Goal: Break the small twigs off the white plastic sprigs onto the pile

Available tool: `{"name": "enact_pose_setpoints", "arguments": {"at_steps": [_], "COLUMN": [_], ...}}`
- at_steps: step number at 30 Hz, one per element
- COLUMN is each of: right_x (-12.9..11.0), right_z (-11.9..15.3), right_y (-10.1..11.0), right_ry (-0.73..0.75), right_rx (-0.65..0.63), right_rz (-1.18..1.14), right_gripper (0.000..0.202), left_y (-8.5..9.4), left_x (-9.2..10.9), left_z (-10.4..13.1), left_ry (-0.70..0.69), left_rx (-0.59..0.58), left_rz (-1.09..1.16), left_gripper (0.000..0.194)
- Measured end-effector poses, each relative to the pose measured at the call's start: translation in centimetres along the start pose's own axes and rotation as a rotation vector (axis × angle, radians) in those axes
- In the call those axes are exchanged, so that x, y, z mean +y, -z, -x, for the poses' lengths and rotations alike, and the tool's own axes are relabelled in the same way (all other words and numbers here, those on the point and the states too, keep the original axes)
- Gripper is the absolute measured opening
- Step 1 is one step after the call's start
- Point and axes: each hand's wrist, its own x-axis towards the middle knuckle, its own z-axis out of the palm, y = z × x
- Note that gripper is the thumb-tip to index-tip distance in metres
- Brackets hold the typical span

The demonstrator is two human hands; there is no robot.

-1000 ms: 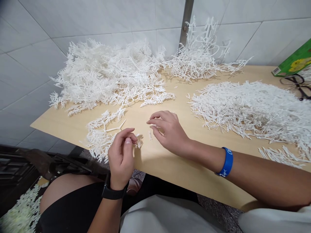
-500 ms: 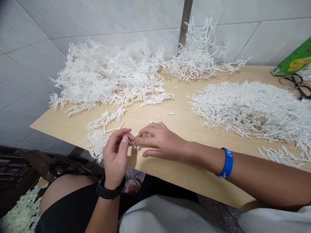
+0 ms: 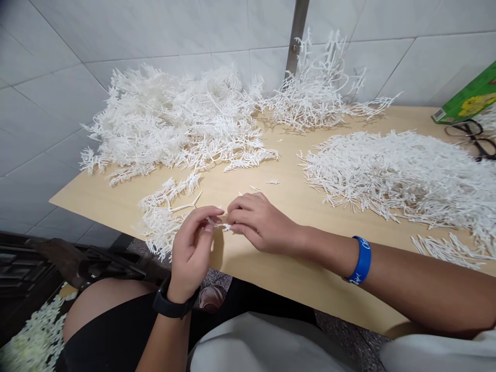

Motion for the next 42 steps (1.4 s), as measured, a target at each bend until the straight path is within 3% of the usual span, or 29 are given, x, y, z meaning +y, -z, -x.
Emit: {"name": "enact_pose_setpoints", "arguments": {"at_steps": [7,21,25,30,37,40,42], "right_x": [-0.2,-0.1,-0.3,-0.1,0.5,-0.2,-1.2], "right_z": [-0.1,-0.1,-0.2,-0.3,-0.2,-0.3,-0.2], "right_y": [0.3,0.1,0.4,0.6,0.5,0.6,0.5], "right_ry": [-0.070,-0.072,-0.099,-0.246,-0.386,-0.349,-0.367], "right_rx": [0.101,0.105,0.122,0.213,0.281,0.366,0.372], "right_rz": [-0.039,-0.053,-0.065,-0.014,0.121,0.029,-0.184], "right_gripper": [0.011,0.012,0.015,0.017,0.023,0.024,0.021], "left_y": [-1.1,-0.9,-1.0,-1.0,-1.2,-1.2,-1.2], "left_x": [0.5,0.3,0.1,0.2,0.4,0.3,0.3], "left_z": [-0.1,0.1,0.1,0.1,-0.1,0.0,0.2], "left_ry": [-0.024,0.044,0.032,0.039,0.046,0.040,0.041], "left_rx": [-0.069,-0.063,0.011,0.111,0.154,0.190,0.234], "left_rz": [-0.284,-0.240,-0.266,-0.273,-0.285,-0.257,-0.246], "left_gripper": [0.014,0.012,0.014,0.012,0.013,0.016,0.016]}}
